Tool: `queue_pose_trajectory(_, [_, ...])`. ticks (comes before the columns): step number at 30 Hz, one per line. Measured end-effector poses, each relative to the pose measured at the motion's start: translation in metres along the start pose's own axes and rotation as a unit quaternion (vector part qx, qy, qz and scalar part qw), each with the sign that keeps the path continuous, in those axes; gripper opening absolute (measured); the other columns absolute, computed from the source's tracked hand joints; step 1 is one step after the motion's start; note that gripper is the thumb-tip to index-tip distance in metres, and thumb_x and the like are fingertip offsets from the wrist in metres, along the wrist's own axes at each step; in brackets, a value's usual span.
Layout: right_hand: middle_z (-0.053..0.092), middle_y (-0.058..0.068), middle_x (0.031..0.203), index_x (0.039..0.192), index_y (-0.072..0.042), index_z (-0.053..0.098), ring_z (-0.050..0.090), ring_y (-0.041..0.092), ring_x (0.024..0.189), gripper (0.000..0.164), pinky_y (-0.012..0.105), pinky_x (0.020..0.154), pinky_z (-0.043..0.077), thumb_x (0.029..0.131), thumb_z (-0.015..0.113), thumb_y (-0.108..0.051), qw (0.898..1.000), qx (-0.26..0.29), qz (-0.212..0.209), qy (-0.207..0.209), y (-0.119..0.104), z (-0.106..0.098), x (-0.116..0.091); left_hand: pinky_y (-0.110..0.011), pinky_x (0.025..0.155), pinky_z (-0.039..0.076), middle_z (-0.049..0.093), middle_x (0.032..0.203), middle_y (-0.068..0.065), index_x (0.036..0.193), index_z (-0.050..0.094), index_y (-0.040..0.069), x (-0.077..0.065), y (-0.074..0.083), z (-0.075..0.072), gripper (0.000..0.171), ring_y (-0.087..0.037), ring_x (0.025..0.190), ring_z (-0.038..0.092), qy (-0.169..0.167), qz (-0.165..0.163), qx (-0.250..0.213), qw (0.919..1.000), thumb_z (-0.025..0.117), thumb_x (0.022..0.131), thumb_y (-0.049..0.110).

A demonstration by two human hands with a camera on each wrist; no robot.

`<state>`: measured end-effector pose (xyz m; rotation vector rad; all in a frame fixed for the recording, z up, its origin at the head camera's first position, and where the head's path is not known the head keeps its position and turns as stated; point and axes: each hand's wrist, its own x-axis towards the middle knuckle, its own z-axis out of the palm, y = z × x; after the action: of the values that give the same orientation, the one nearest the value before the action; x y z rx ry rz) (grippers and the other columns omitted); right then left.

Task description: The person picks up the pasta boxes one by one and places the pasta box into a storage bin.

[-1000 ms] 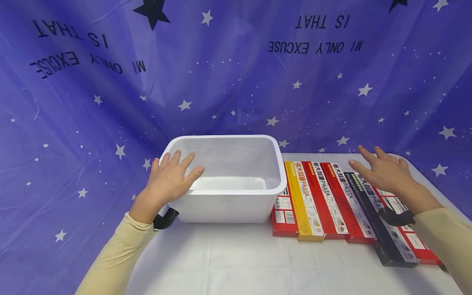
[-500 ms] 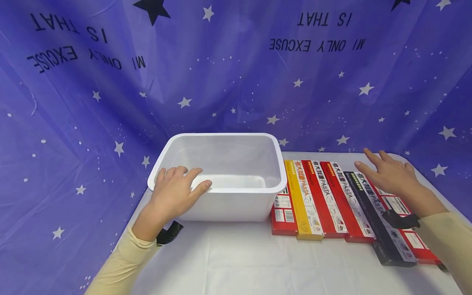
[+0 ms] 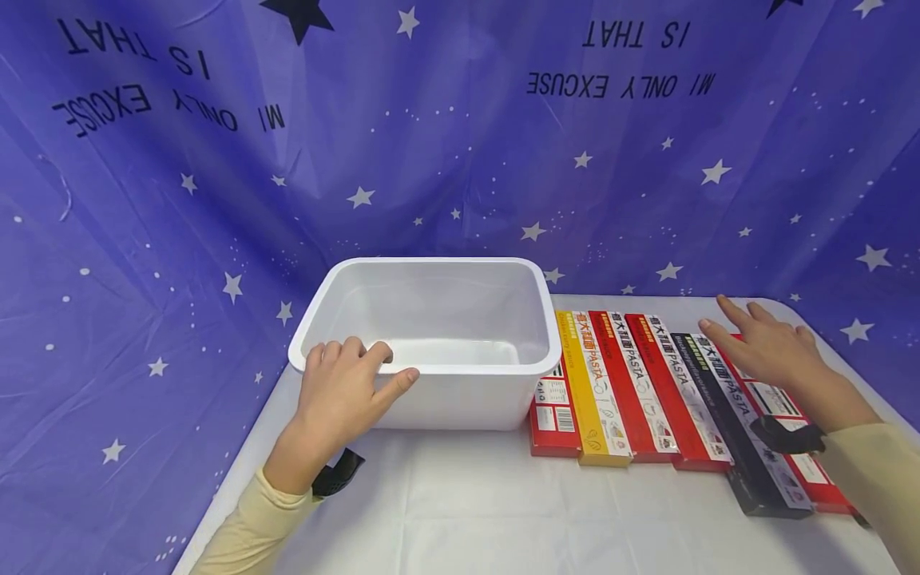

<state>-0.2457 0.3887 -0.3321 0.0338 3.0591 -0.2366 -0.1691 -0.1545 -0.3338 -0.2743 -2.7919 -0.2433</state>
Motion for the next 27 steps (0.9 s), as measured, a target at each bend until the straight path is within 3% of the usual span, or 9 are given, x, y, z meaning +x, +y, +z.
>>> queue_pose_trajectory(8, [0.015, 0.048, 0.152, 0.161, -0.004, 0.001, 0.017, 0.076, 0.133, 0.092, 0.084, 0.106, 0.011, 0.101, 0.021, -0.071, 1.000, -0.003, 0.011, -0.007, 0.005, 0.004, -0.001, -0.052, 0.082, 0.040, 0.066, 0.092, -0.011, 0.109, 0.072, 0.015, 0.001, 0.002, 0.004, 0.051, -0.036, 0.087, 0.060, 0.021, 0.002, -0.005, 0.9998, 0.059, 0.094, 0.062])
queue_pose_trajectory(16, [0.014, 0.048, 0.153, 0.161, -0.004, 0.001, 0.015, 0.071, 0.138, 0.092, 0.085, 0.105, 0.009, 0.101, 0.022, -0.070, 1.000, 0.002, 0.010, -0.013, 0.010, 0.007, -0.004, -0.048, 0.077, 0.037, 0.061, 0.084, -0.008, 0.106, 0.072, 0.015, 0.000, 0.001, 0.005, 0.051, -0.031, 0.080, 0.057, 0.012, -0.004, -0.003, 0.9999, 0.058, 0.095, 0.063])
queue_pose_trajectory(27, [0.017, 0.048, 0.152, 0.161, -0.004, 0.002, 0.020, 0.073, 0.134, 0.084, 0.086, 0.102, 0.013, 0.105, 0.020, -0.063, 1.000, -0.007, 0.012, 0.007, 0.039, 0.013, -0.017, -0.048, 0.076, 0.037, 0.061, 0.083, -0.007, 0.105, 0.072, 0.015, 0.000, 0.000, 0.006, 0.050, -0.032, 0.081, 0.058, 0.015, -0.001, -0.001, 0.9999, 0.057, 0.095, 0.062])
